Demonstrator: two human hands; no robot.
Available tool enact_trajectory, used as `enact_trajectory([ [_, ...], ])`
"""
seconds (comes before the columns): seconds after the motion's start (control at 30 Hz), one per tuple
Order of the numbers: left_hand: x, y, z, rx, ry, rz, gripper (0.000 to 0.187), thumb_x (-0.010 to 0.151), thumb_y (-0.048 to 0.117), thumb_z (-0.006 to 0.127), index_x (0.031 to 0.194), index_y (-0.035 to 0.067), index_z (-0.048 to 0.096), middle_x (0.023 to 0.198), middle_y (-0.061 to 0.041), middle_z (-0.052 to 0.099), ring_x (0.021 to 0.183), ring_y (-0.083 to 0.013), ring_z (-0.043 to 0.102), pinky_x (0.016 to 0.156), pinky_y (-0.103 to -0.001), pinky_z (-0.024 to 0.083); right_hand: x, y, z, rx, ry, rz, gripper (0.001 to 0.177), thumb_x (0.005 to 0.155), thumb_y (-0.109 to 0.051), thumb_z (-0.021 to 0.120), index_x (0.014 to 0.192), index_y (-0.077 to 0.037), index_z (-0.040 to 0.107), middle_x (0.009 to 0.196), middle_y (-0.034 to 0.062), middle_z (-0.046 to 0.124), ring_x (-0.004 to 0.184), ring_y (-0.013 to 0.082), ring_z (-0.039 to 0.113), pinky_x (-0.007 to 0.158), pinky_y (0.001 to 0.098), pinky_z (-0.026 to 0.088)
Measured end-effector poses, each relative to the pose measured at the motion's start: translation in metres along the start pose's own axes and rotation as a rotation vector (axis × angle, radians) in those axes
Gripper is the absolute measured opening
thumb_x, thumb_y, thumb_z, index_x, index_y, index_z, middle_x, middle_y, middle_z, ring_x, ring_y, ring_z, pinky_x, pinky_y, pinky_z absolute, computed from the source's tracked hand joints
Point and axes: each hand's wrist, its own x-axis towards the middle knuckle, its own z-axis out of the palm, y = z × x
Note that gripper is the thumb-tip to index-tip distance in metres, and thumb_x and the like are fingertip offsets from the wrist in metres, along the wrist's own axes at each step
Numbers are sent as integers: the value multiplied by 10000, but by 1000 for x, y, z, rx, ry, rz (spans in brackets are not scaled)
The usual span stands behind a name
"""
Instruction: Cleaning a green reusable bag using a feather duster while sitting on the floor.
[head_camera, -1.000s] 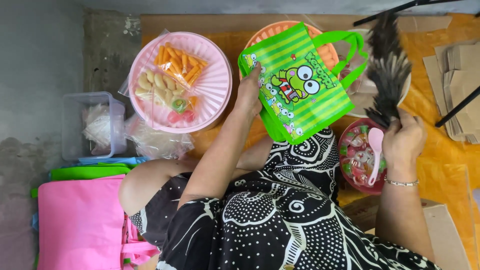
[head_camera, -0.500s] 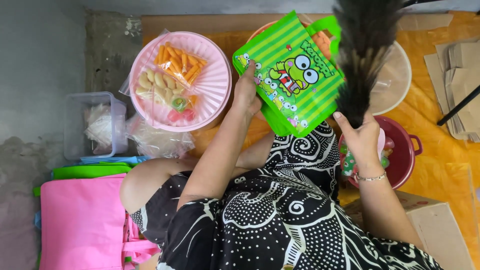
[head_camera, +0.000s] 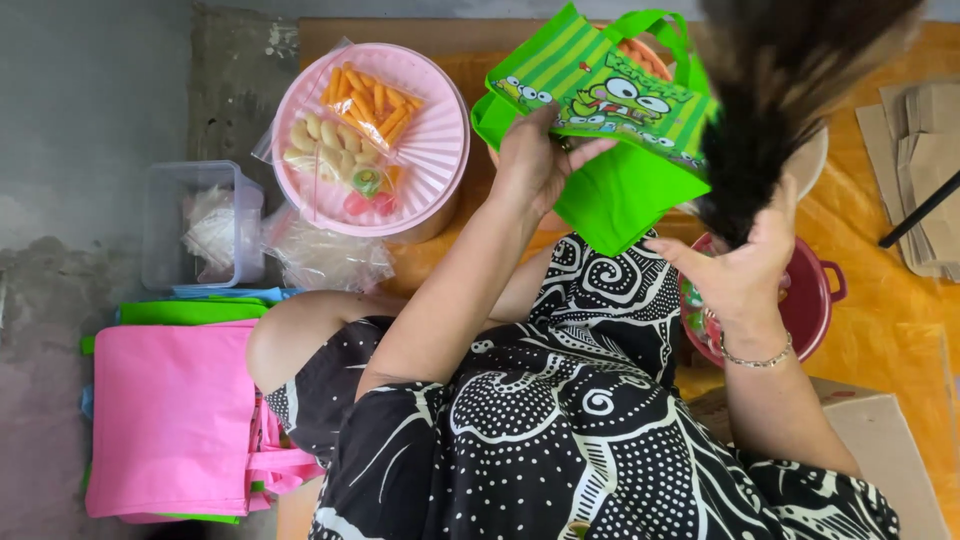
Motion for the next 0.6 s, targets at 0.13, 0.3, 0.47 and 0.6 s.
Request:
enact_trajectory([
  [0.13,-25,-3,5,-34,-111,35,305,838,32,358,1093,-136,359,1026,-264,495,874,-442,533,654,-464,529,-8,44,8,-45,42,74,369,705,-29,813,785,68,467,917,202,473,906,312,446,766,385,398],
  [0.3,-93,23,12,921,-41,832,633,700,385,593,1183,69,333,1094,-115,531,697,-135,617,554,-215,513,25,28,-13,531,70,35,515,892,285,504,1294,25,314,1336,218,337,1261,383,370,1045,417,363],
  [0.47,-99,67,-1,1615,-82,1309,909,708,483,828,1282,102,235,1285,-140,320,1236,-326,344,1049,-444,342,30,63,-56,476,92,684,241,906,-108,670,948,-72,435,547,-34,320,422,34,281,368,199,207],
  [0.6,-112,82,1,1035,-471,569,385,640,38,754,945,68,521,841,-17,570,735,-92,545,623,-197,488,52,29,-70,709,-243,752,163,876,-324,474,788,-214,391,411,-116,200,331,-24,146,330,124,79],
])
